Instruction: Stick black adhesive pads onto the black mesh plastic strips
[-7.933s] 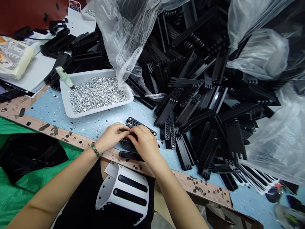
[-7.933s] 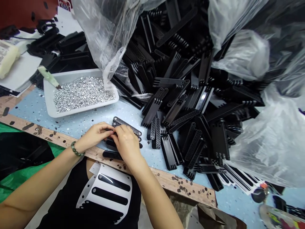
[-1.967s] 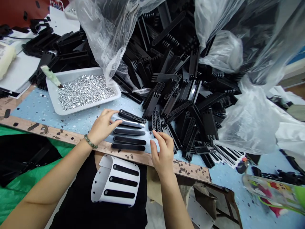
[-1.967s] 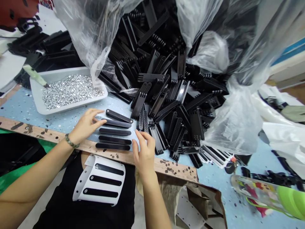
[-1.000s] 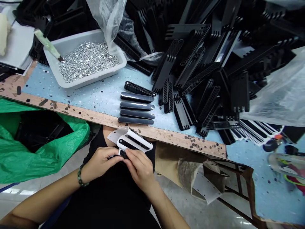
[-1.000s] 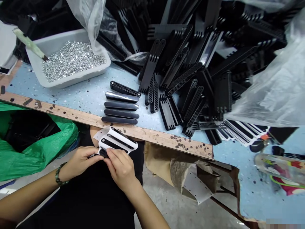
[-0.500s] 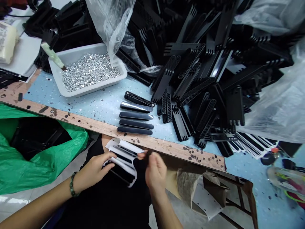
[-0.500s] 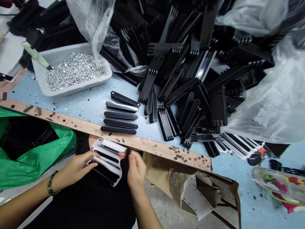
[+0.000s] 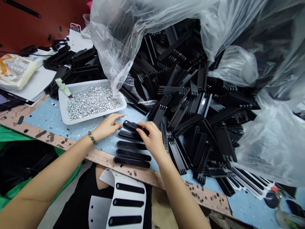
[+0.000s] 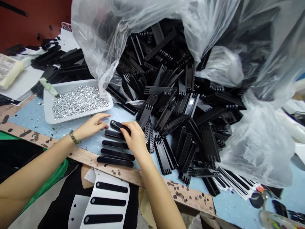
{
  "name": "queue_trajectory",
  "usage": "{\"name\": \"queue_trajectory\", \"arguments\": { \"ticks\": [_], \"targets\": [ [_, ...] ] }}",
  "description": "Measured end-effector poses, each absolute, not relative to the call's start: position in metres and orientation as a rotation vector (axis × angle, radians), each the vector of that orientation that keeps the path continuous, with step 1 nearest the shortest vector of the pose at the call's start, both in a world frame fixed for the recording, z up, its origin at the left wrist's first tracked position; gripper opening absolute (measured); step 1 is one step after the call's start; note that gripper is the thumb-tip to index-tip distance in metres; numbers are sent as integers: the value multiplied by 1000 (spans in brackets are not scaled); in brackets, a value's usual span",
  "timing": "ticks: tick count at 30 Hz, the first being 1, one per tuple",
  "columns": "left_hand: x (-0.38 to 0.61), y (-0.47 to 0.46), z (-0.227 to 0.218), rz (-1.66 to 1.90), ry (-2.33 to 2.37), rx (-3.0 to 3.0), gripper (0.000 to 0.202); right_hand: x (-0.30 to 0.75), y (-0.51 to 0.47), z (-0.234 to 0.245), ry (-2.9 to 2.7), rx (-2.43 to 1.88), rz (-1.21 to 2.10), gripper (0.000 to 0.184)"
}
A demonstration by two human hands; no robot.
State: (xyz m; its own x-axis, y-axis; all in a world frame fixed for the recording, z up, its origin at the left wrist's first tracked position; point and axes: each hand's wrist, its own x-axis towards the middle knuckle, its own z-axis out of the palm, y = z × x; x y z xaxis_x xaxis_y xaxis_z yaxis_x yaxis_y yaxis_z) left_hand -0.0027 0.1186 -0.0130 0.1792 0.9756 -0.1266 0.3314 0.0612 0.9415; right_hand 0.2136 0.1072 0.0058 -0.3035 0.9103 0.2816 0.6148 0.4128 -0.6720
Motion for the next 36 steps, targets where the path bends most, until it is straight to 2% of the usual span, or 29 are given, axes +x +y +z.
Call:
{"name": "queue_trajectory", "arguments": {
  "ticks": [4, 12, 23, 27, 29, 33, 36],
  "targets": [
    [5, 139, -26, 726, 1184, 1212, 42, 199, 126, -2, -2185, -1321, 560, 15],
    [3, 143, -34, 694, 1021, 1035, 27, 197, 135, -9, -2236, -1290, 586, 14],
    [10, 140, -32, 735, 1100, 1091, 18, 190, 132, -5, -2383, -1321, 449, 13],
    [15, 135, -32, 767, 1193, 1074, 13, 202, 125, 2, -2379, -1459, 375, 21],
    [15, 132, -31, 766, 1220, 1104, 14, 214, 121, 3, -2301, -1542, 436, 24],
    [11, 128, -28, 782, 1200, 1251, 19, 234, 118, 1, -2138, -1569, 665, 9],
    [7, 127, -27, 753, 1174, 1377, 21, 238, 120, 1, -2089, -1584, 757, 8]
  ]
}}
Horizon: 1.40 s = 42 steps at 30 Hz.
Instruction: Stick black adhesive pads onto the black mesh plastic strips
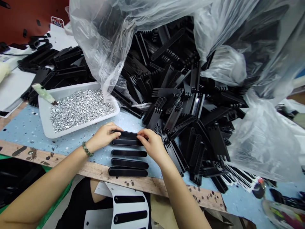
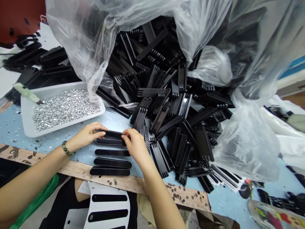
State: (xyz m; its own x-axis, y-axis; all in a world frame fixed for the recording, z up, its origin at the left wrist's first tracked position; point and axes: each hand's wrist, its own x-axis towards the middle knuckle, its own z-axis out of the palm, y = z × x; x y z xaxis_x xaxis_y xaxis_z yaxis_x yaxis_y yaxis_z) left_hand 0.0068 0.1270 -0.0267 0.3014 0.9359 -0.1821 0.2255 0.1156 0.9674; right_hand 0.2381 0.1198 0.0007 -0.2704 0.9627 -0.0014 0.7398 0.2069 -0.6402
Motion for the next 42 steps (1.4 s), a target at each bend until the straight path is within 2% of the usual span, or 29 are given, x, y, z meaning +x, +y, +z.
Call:
{"name": "queue_trajectory", "arguments": {
  "ticks": [9, 18, 21, 24, 26, 30, 32, 38, 42],
  "targets": [
    [3, 126, -27, 731, 1177, 1485, 25, 234, 122, -1, -2104, -1627, 701, 14],
    [4, 127, -26, 718, 1133, 1394, 27, 231, 126, 9, -2153, -1840, 581, 5],
    [4, 134, -24, 672, 1179, 1417, 28, 237, 124, 9, -2156, -1901, 375, 21],
    [5, 131, -12, 619, 1320, 1643, 33, 244, 119, 4, -2274, -1677, 341, 26],
    [9, 117, 1, 614, 1399, 1894, 47, 247, 115, -1, -2334, -1530, 394, 35],
    [28, 73, 17, 434, 1160, 2344, 121, 251, 109, -6, -2324, -1426, 535, 45],
    [38, 61, 16, 289, 1108, 2458, 131, 252, 107, -6, -2316, -1378, 637, 44],
    [53, 74, 8, 111, 1204, 2542, 101, 260, 95, -4, -2048, -1426, 777, 39],
    [58, 84, 10, 13, 1157, 2528, 108, 271, 65, -12, -1612, -1437, 898, 27]
  ]
}}
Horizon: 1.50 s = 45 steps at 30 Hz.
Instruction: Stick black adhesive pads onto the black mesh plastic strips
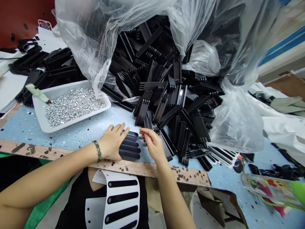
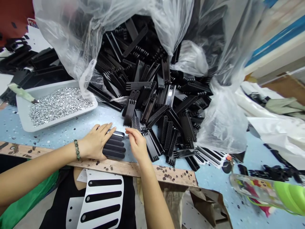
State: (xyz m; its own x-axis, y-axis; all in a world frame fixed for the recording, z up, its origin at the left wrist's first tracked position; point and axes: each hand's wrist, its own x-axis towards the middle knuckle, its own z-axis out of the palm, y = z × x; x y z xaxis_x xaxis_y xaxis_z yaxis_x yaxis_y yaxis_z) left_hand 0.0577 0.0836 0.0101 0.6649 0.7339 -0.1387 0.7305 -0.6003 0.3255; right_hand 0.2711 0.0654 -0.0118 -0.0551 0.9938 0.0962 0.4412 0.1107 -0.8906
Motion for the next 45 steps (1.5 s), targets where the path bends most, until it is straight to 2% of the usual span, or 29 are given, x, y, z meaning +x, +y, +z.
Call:
{"name": "queue_trajectory", "arguments": {
  "ticks": [3, 6, 9, 12, 14, 19, 22, 25, 27, 28, 30, 32, 33, 39, 45],
  "targets": [
    [56, 86, 11, -4, 1112, 2524, 109, 277, 38, -27, -1249, -1387, 958, 29],
    [53, 87, 14, 163, 1143, 2421, 108, 273, 21, -39, -1091, -1335, 940, 46],
    [56, 83, 20, 505, 1154, 1989, 106, 254, 20, -35, -1213, -1304, 992, 74],
    [70, 69, 21, 854, 895, 1414, 98, 231, 30, -17, -1523, -1252, 1144, 117],
    [77, 57, 17, 991, 769, 1145, 91, 221, 38, -3, -1722, -1258, 1155, 126],
    [51, 32, 2, 898, 925, 912, 79, 222, 50, 18, -2260, -1363, 867, 118],
    [11, 11, 2, 1137, 1311, 991, 80, 227, 59, 14, -2555, -1395, 637, 110],
    [-21, -24, 13, 1216, 1538, 1215, 56, 229, 62, 9, -2664, -1352, 608, 109],
    [-29, -51, 23, 969, 1564, 1348, 33, 230, 53, 11, -2615, -1322, 618, 109],
    [-29, -63, 26, 800, 1540, 1381, 26, 231, 45, 14, -2552, -1303, 611, 102],
    [-21, -83, 29, 512, 1434, 1404, 22, 231, 21, 20, -2361, -1242, 600, 75],
    [-8, -94, 25, 381, 1320, 1412, 18, 229, -11, 22, -2157, -1147, 655, 42],
    [-2, -96, 21, 380, 1287, 1422, 13, 226, -27, 20, -2122, -1072, 727, 35],
    [11, -88, -2, 604, 1149, 1593, 21, 203, -84, -11, -2090, -1060, 962, 38],
    [3, -88, -10, 498, 1226, 1634, 20, 221, -71, -15, -1448, -1210, 1279, 25]
  ]
}}
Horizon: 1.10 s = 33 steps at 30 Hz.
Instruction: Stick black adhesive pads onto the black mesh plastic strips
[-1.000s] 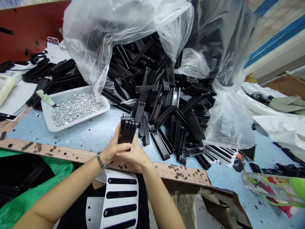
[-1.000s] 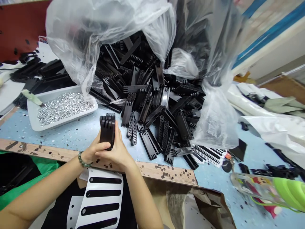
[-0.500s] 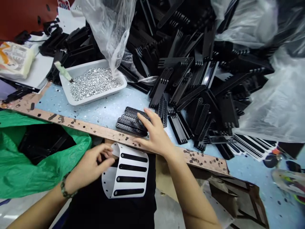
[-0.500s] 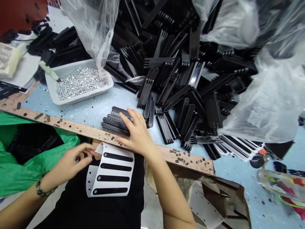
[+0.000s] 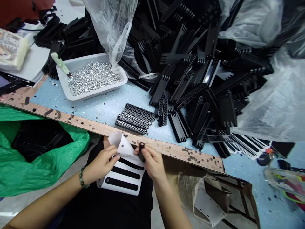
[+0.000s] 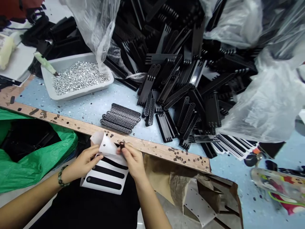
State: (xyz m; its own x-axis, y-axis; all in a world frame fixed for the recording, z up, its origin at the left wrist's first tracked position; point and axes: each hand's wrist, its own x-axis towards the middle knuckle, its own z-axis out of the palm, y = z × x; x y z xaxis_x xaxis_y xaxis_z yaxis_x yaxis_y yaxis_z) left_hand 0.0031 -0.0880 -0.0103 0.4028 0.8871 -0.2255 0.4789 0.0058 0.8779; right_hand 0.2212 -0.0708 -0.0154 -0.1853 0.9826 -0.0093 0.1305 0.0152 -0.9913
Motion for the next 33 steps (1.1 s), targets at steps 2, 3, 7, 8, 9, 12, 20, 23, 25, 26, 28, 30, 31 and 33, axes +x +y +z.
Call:
{"name": "queue_trajectory", "arguments": {
  "ticks": [2, 3, 7, 8, 9, 12, 20, 23, 25, 26, 28, 30, 31, 33],
  "targets": [
    [-4, -86, -8, 388, 1235, 1639, 17, 231, -56, -6, -1312, -1197, 1248, 24],
    [-9, -83, -5, 335, 1229, 1649, 15, 233, -46, 0, -1311, -1205, 1204, 25],
    [-27, -58, 9, 546, 1472, 1573, 22, 220, -7, 23, -1704, -1288, 939, 25],
    [-29, -49, 11, 675, 1546, 1505, 24, 213, 2, 25, -1837, -1273, 885, 23],
    [-29, -39, 11, 776, 1571, 1430, 26, 205, 9, 26, -1960, -1245, 846, 21],
    [-22, -13, 4, 795, 1424, 1241, 33, 184, 24, 22, -2226, -1195, 784, 18],
    [-12, 6, -10, 773, 1279, 979, 32, 174, 35, 12, -2442, -1231, 595, 15],
    [-15, 6, -9, 753, 1249, 919, 32, 174, 35, 12, -2438, -1207, 621, 15],
    [-15, 7, -8, 749, 1248, 905, 30, 174, 35, 11, -2439, -1197, 632, 16],
    [-16, 7, -7, 748, 1249, 907, 30, 174, 35, 11, -2446, -1195, 630, 16],
    [-16, 7, -7, 745, 1252, 921, 28, 173, 35, 9, -2471, -1196, 612, 17],
    [-15, 7, -8, 741, 1260, 949, 27, 171, 35, 9, -2496, -1200, 591, 17],
    [-15, 7, -9, 742, 1265, 965, 26, 170, 34, 9, -2510, -1200, 587, 16],
    [-13, 7, -12, 750, 1275, 989, 24, 168, 33, 12, -2539, -1209, 582, 15]
  ]
}}
